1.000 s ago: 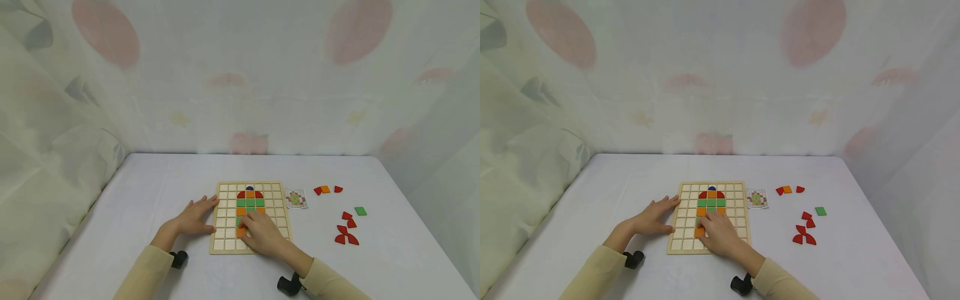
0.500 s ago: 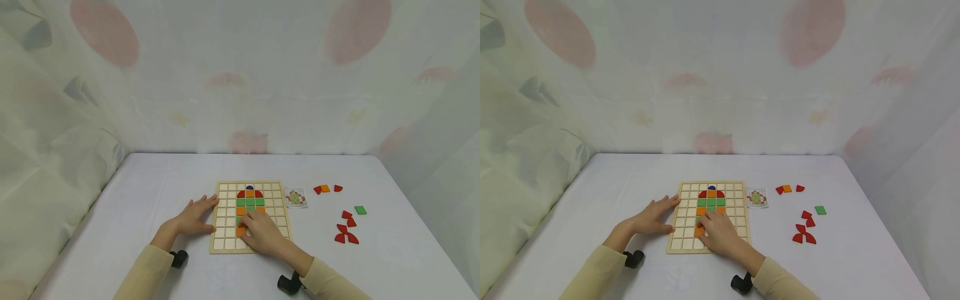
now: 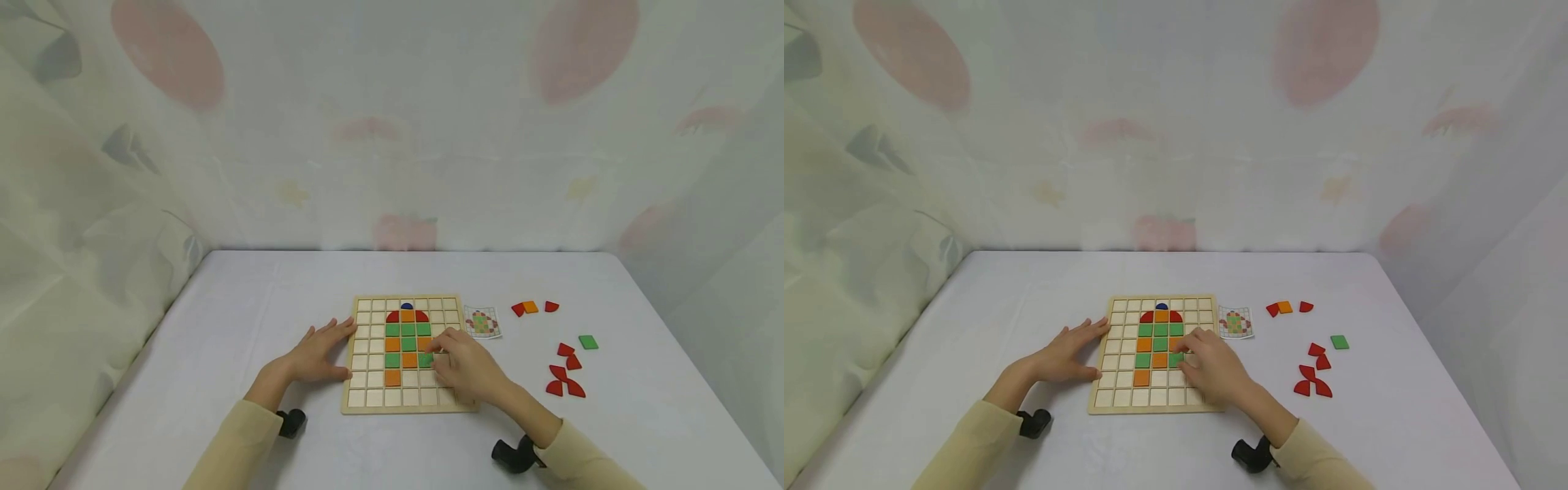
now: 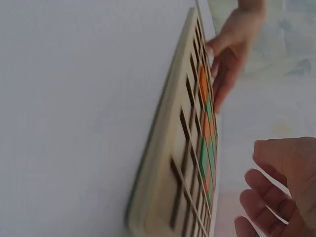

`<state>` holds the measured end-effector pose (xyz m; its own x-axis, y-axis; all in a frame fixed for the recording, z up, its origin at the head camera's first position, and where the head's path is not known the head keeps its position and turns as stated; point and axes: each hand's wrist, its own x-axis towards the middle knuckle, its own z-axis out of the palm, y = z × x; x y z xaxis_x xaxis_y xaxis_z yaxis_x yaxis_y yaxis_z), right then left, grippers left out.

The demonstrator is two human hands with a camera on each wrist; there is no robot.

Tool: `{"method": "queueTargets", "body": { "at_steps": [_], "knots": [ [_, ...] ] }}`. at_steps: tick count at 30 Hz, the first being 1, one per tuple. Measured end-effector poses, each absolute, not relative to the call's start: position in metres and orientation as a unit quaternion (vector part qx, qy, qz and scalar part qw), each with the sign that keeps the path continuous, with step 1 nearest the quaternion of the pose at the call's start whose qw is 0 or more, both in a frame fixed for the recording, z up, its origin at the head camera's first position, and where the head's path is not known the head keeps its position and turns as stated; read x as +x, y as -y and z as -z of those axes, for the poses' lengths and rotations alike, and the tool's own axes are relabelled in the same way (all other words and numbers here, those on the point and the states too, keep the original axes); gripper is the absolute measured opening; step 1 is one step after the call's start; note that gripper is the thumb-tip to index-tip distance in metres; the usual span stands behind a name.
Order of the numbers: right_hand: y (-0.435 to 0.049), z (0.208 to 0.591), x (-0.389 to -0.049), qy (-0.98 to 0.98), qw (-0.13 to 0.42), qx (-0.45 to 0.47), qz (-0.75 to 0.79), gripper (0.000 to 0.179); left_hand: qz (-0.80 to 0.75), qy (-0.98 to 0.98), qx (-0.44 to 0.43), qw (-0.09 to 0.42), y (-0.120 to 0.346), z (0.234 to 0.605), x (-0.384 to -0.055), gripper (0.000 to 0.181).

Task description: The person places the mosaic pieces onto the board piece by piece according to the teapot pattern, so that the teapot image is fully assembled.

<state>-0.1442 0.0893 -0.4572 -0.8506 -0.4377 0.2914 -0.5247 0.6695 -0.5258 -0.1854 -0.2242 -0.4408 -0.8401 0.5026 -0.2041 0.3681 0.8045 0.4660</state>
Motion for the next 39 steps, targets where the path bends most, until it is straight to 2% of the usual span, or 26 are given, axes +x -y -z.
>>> {"method": "queueTargets", "body": {
  "at_steps": [10, 28, 31, 39],
  "knots": [
    [-0.160, 0.449, -0.152, 0.920, 0.122, 0.214, -0.304, 0.026, -0.206, -0.937, 0.235, 0.156, 0.226, 0.444, -0.186, 0.085],
    [-0.279, 0.463, -0.144, 0.943, 0.129, 0.114, -0.284, 0.030, -0.195, -0.940, 0.235, 0.150, 0.224, 0.443, -0.185, 0.085],
    [-0.296, 0.466, -0.144, 0.947, 0.121, 0.097, -0.282, 0.030, -0.193, -0.941, 0.234, 0.150, 0.223, 0.442, -0.185, 0.084],
    [-0.331, 0.479, -0.141, 0.956, 0.045, 0.049, -0.286, 0.035, -0.185, -0.943, 0.231, 0.152, 0.223, 0.442, -0.185, 0.085]
  ]
}}
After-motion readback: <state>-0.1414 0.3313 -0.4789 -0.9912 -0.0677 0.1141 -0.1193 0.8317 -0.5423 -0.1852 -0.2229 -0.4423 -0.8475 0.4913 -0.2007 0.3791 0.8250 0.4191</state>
